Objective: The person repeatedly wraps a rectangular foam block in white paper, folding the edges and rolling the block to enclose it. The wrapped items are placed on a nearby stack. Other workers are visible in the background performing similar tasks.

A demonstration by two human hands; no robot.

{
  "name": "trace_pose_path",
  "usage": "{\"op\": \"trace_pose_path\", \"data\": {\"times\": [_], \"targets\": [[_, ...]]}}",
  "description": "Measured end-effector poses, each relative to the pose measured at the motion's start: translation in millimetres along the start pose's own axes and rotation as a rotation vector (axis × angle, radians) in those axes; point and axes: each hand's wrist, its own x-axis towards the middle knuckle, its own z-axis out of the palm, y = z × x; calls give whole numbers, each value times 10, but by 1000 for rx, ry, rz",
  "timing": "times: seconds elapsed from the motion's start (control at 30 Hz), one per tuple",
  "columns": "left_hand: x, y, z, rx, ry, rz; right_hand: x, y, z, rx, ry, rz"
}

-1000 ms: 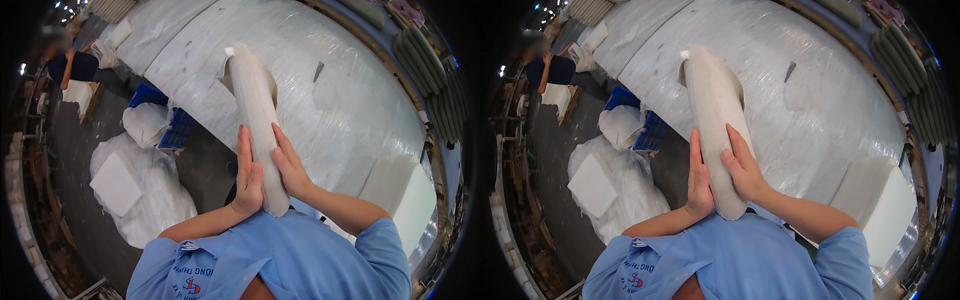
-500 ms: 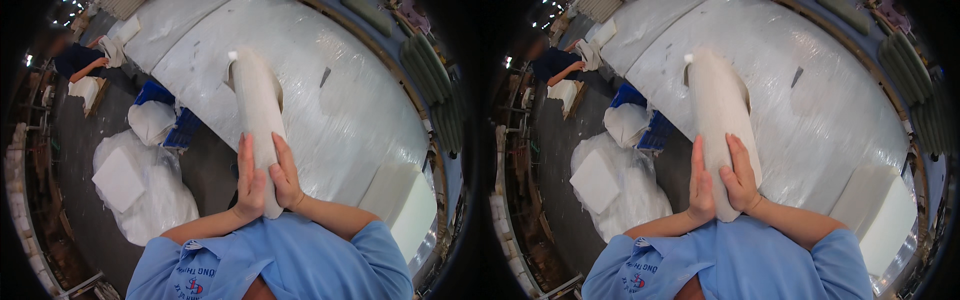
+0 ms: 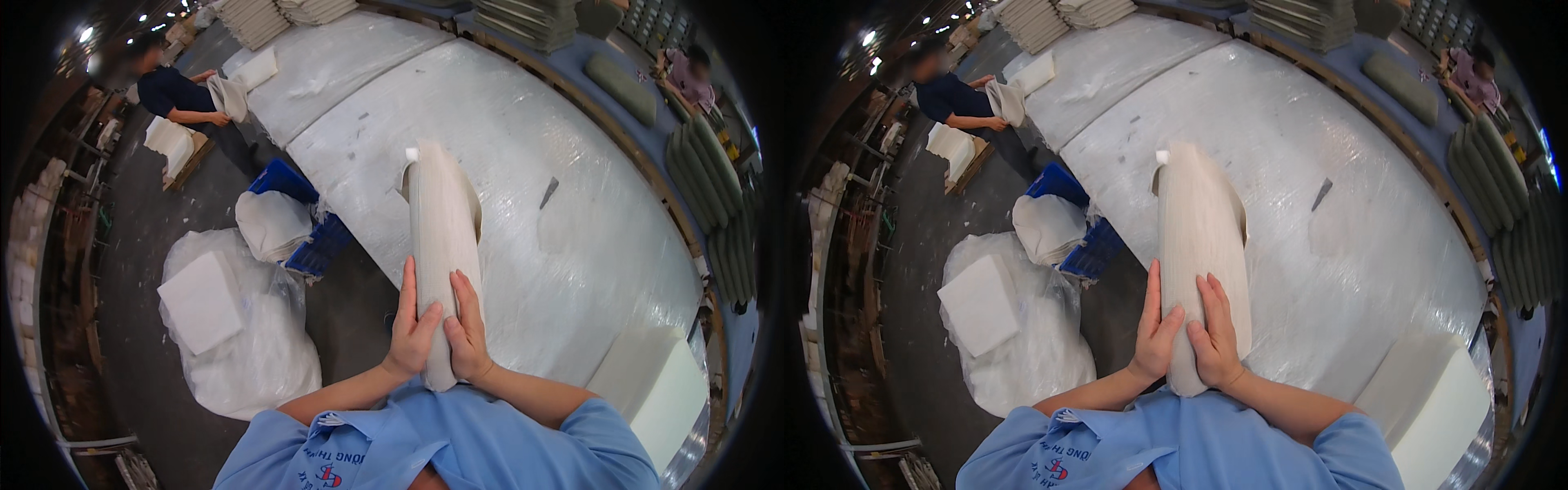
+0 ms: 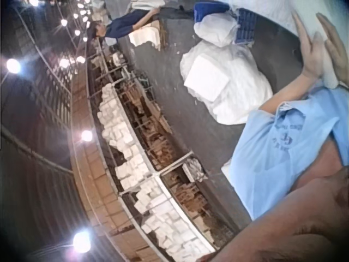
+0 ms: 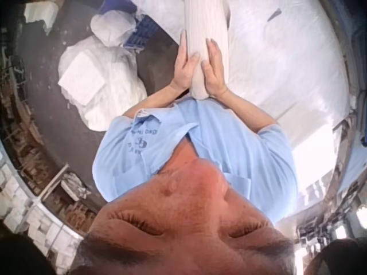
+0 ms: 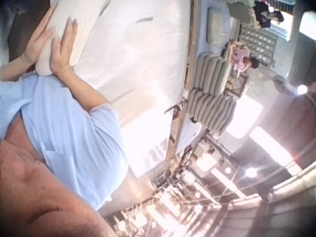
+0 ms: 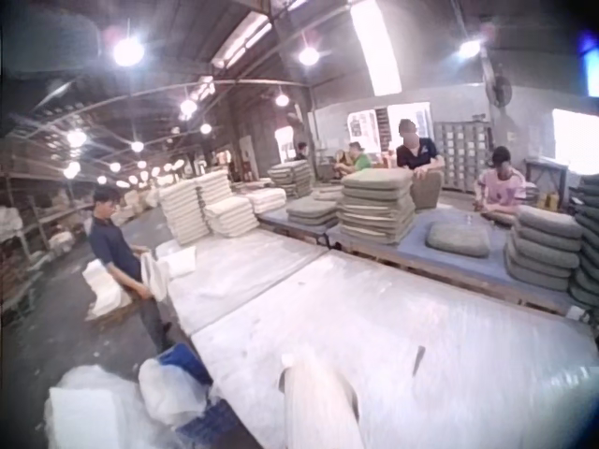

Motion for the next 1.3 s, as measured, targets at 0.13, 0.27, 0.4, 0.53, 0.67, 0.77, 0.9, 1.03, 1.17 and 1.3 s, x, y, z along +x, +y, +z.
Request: {"op": "trace_pose_path", "data": {"times": [0.13,0.27,0.4,0.53,0.67,0.77,0.9,1.03,1.17,1.3], "targets": [[361,-6,-78,-129,3,-35,319,-59,-32,95,21,96],[621,15,-51,-302,48,-145,721,-58,-16,177,108,101],[738,-44,-13,-157,40,-121,760,88,103,196,178,34],[857,-61,-70,-124,11,-98,941,276,-49,107,147,10],[1021,-168,102,38,16,3,1666,466,-395,75,286,76],[1095,-231,329,93,-16,32,2305,427,-758,128,337,69],[1267,-244,447,-21,-84,-28,2740,383,-1113,135,272,174],[1700,-354,279,36,126,42,2861,423,-1151,246,182,320],[2283,-394,75,663,342,484,3010,541,-1113,277,191,130],[2510,-340,197,546,93,274,2916,770,-1339,291,335,69]]}}
